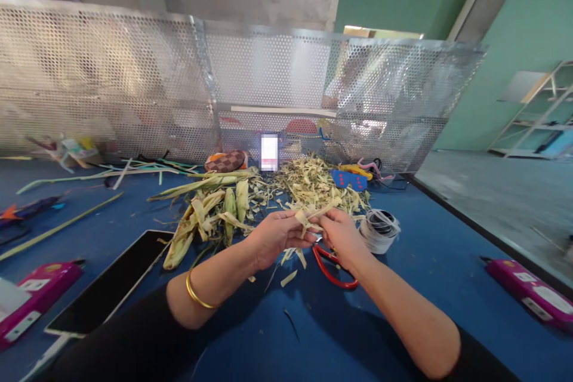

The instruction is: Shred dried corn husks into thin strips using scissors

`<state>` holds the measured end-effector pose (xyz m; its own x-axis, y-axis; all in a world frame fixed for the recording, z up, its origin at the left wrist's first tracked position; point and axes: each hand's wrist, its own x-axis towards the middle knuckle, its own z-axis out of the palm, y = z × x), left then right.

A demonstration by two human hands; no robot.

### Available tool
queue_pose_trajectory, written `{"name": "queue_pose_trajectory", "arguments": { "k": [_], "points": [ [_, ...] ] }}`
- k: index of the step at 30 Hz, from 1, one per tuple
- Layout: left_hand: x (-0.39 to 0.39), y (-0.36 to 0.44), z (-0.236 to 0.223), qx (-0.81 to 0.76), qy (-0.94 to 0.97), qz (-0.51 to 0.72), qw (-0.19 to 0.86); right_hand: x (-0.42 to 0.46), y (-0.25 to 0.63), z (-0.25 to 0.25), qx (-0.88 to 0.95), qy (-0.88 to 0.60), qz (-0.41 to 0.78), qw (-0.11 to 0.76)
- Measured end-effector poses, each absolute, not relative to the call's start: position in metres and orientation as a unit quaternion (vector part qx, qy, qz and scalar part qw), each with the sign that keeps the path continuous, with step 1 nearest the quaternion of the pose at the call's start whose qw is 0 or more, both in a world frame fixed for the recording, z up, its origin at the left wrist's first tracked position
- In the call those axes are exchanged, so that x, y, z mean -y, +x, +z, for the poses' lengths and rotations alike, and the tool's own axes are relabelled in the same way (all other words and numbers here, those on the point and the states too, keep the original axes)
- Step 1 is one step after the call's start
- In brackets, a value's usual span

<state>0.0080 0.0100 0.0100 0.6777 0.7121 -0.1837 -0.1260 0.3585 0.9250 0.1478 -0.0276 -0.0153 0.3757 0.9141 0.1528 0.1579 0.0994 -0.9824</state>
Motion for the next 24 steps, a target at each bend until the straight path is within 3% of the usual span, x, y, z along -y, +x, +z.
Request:
{"name": "queue_pose_trajectory", "arguments": {
  "k": [6,10,16,20,24],
  "points": [
    [-0.012,0.008,0.013,-0.331,0.440,0.312,0.775,0.032,0.145,-0.005,0.402,-0.571,0.427,0.575],
    [-0.014,0.008,0.019,-0.362,0.401,0.362,0.760,0.039,0.140,0.000,0.427,-0.563,0.380,0.597],
    [-0.015,0.009,0.022,-0.380,0.385,0.386,0.747,0.049,0.140,-0.002,0.640,-0.603,0.064,0.472],
    [-0.014,0.012,0.013,-0.371,0.380,0.396,0.749,0.051,0.138,-0.002,0.764,-0.488,-0.178,0.384],
    [-0.009,0.016,0.000,-0.337,0.406,0.407,0.745,0.053,0.132,0.000,0.819,-0.387,-0.291,0.308]
  ]
}}
